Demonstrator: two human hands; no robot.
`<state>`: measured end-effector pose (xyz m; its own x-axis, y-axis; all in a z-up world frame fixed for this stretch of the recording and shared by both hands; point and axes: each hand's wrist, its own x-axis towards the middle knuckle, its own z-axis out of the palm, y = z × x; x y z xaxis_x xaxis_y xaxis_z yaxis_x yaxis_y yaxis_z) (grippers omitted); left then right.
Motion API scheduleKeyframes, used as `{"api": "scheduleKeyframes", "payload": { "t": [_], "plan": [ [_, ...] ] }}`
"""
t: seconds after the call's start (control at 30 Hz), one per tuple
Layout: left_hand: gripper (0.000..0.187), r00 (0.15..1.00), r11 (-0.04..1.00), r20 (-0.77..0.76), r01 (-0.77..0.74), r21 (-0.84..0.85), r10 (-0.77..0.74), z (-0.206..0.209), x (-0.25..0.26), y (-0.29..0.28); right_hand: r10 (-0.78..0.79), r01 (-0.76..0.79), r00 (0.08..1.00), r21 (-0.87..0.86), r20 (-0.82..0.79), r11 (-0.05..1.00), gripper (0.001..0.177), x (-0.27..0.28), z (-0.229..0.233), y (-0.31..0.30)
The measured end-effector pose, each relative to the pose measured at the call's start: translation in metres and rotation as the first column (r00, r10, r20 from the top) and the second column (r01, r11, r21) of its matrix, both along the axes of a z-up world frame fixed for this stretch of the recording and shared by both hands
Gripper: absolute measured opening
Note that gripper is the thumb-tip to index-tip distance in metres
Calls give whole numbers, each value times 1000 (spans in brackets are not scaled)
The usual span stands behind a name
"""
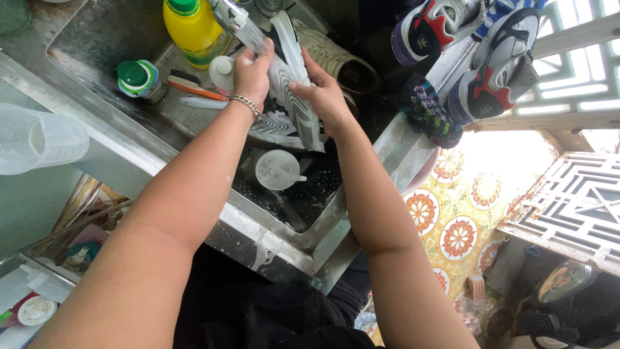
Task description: The person cleans sneakers by hand, applying liquid and scrubbing the soles and fabric with a brush and a cloth near a sink.
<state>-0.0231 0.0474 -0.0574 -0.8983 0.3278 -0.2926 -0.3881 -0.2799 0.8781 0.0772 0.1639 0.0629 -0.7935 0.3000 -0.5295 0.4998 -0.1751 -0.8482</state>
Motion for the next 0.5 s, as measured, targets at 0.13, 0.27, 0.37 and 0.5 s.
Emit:
{"api": "scheduleKeyframes", "payload": {
  "t": [0.13, 0.27, 0.37, 0.5],
  "plan": [
    [49, 996, 964, -60, -83, -253, 70, -8, -8, 6, 58, -60, 998, -84, -23, 995, 92, 1, -7, 2],
    [48, 995, 959, -44, -100, -264, 92, -15, -14, 11, 57, -58, 998, -131, -17, 990, 98, 0, -5, -3],
    [46, 993, 980, 51, -97, -176, 108, -31, -21, 16, 41, -32, 996, -101, 82, 994, 97, -3, 2, -6],
    [35, 980, 994, 169, -108, 24, 102, -38, -19, 16, 79, -78, 996, -29, 38, 997, 93, -3, 3, -4]
  ]
}}
